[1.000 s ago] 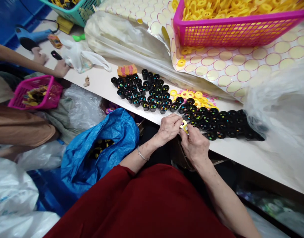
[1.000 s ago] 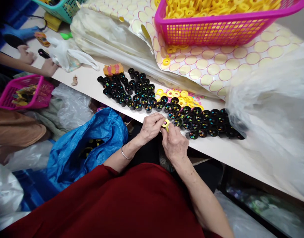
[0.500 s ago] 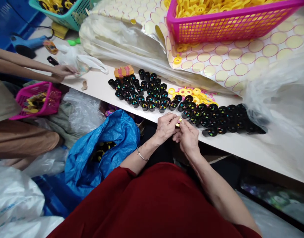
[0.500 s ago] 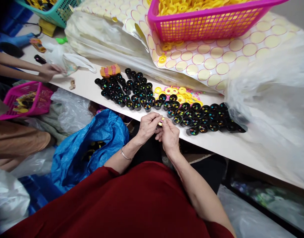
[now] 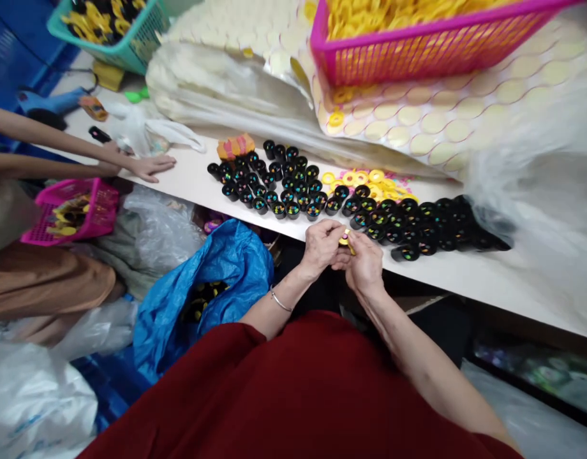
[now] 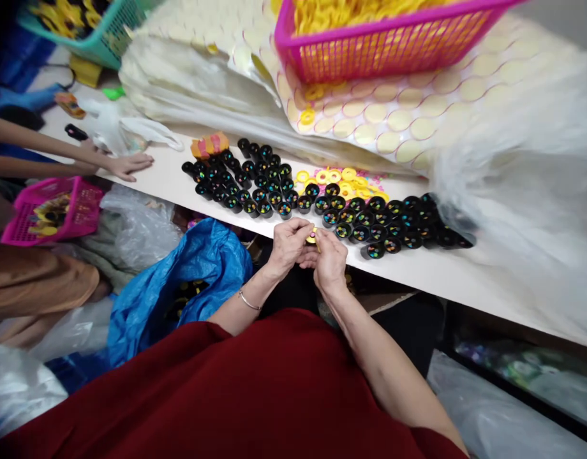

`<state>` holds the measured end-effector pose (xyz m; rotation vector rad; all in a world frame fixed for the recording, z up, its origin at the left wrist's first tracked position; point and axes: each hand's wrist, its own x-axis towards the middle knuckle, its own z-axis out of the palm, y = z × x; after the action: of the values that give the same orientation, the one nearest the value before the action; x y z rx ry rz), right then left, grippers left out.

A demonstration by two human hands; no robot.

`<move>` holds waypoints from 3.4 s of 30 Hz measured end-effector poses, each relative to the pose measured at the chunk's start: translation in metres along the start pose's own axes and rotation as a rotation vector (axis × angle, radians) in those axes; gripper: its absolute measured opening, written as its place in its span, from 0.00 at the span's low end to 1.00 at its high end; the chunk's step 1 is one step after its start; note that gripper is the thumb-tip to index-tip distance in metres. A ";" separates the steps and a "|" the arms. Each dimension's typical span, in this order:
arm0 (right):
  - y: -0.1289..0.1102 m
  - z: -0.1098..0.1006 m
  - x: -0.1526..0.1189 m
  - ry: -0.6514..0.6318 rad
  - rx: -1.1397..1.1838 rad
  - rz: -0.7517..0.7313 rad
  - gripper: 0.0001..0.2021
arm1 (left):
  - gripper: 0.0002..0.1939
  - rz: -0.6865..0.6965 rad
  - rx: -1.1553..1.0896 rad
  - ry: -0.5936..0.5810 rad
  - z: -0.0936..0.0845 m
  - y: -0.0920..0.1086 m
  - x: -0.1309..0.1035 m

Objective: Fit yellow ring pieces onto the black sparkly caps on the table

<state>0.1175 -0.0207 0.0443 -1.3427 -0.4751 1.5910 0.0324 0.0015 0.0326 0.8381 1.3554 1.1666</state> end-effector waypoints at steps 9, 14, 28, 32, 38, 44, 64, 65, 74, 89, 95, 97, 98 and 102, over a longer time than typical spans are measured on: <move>-0.004 0.002 0.001 -0.065 -0.063 0.025 0.15 | 0.16 0.001 -0.065 -0.098 -0.003 0.000 -0.001; 0.003 0.001 0.005 -0.040 -0.091 0.007 0.15 | 0.20 0.007 -0.055 -0.032 0.002 -0.004 -0.002; -0.011 -0.009 -0.017 -0.157 -0.091 0.000 0.08 | 0.24 0.195 -0.006 -0.433 -0.032 -0.002 -0.011; -0.010 -0.027 -0.040 -0.222 -0.090 0.003 0.11 | 0.26 0.277 0.088 -0.451 -0.032 -0.001 -0.030; -0.007 -0.091 -0.055 -0.363 0.074 -0.163 0.21 | 0.18 0.593 0.282 -0.288 -0.005 0.008 -0.066; -0.003 -0.134 -0.068 -0.608 -0.009 -0.248 0.30 | 0.15 0.753 0.424 -0.283 0.018 0.001 -0.101; -0.014 -0.121 -0.078 -0.597 -0.298 -0.187 0.28 | 0.17 1.094 0.832 -0.340 0.013 -0.029 -0.115; -0.015 -0.119 -0.078 -0.590 -0.303 -0.159 0.27 | 0.18 1.107 0.832 -0.338 0.013 -0.031 -0.114; -0.002 -0.103 -0.063 -0.380 -0.179 0.031 0.23 | 0.14 0.960 0.748 -0.415 0.006 -0.045 -0.093; 0.013 -0.153 -0.009 -0.020 -1.402 -0.161 0.22 | 0.11 1.051 0.661 -0.067 -0.030 -0.003 -0.022; 0.005 -0.150 0.005 -0.239 -1.743 -0.174 0.16 | 0.10 0.885 1.079 -0.012 -0.017 0.061 0.050; 0.004 -0.146 0.010 -0.239 -1.773 -0.121 0.16 | 0.10 0.827 1.141 -0.048 -0.006 0.073 0.064; 0.005 -0.145 0.013 -0.233 -1.772 -0.105 0.16 | 0.10 0.794 1.160 -0.058 -0.001 0.078 0.069; 0.010 -0.144 0.025 -0.310 -1.693 -0.146 0.25 | 0.11 0.638 1.227 -0.117 0.015 0.088 0.081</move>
<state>0.2460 -0.0443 -0.0228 -2.0414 -2.3694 1.0714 0.0232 0.1044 0.0950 2.2893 1.7211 0.5822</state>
